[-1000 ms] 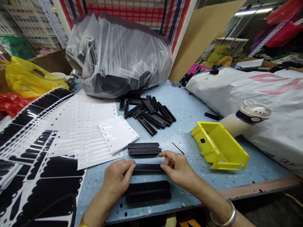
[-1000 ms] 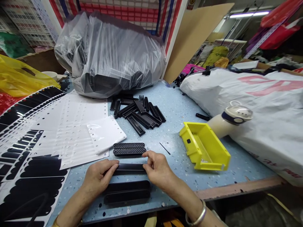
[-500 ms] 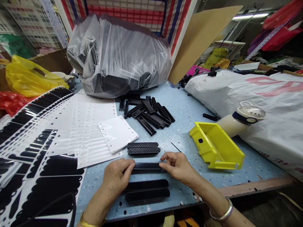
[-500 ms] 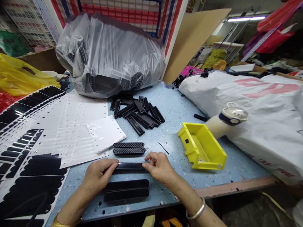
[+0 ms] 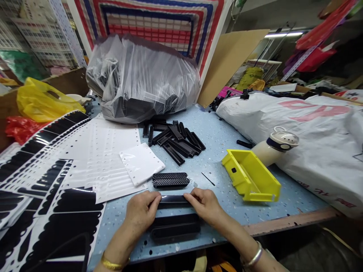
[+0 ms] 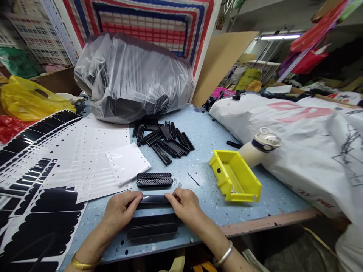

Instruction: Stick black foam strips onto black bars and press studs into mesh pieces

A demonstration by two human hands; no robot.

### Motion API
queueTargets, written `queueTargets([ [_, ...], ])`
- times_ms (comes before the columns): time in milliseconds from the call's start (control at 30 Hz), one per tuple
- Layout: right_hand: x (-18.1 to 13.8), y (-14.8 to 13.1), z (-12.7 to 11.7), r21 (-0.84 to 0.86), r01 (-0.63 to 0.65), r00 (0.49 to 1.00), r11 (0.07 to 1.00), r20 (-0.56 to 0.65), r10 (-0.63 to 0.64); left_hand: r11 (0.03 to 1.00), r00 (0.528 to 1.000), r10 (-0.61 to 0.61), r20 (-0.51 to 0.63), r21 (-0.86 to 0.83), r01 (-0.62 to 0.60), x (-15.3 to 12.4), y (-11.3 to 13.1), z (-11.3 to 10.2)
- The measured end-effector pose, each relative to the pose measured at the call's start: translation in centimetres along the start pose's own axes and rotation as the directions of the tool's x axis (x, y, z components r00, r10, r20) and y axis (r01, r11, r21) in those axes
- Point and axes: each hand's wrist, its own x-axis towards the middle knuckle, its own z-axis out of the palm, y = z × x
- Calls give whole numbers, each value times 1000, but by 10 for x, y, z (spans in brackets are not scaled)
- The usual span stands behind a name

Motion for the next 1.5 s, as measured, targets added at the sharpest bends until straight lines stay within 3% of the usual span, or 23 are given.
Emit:
queueTargets([
  [267, -1, 2, 7, 13, 33, 998, 999, -48, -33, 1000, 1000, -17, -2, 15, 17, 1, 3, -2],
  [533, 4, 7, -10, 235, -136, 985, 962, 138, 105, 988, 966, -106, 235, 134, 76, 11, 17, -19],
  [700, 9, 11, -5, 242, -125, 987, 962, 133, 95, 958, 965, -189, 179, 251, 141, 18, 28, -16],
  [900, 12, 12, 5, 138, 48, 996, 989, 67, -58, 909, 955, -283, 91, 343, 236, 24, 40, -2],
  [1100, 15, 19, 8, 41, 117, 993, 992, 26, -118, 925, 943, -313, 117, 262, 274, 28, 30, -2],
  [1333, 17, 21, 0, -52, 157, 987, 986, 34, -155, 981, 963, -191, 188, 7, 193, 19, 6, -16],
  [1500, 27, 2, 0, -165, 205, 979, 965, 46, -200, 977, 970, -145, 193, -129, 172, 11, 0, -18],
])
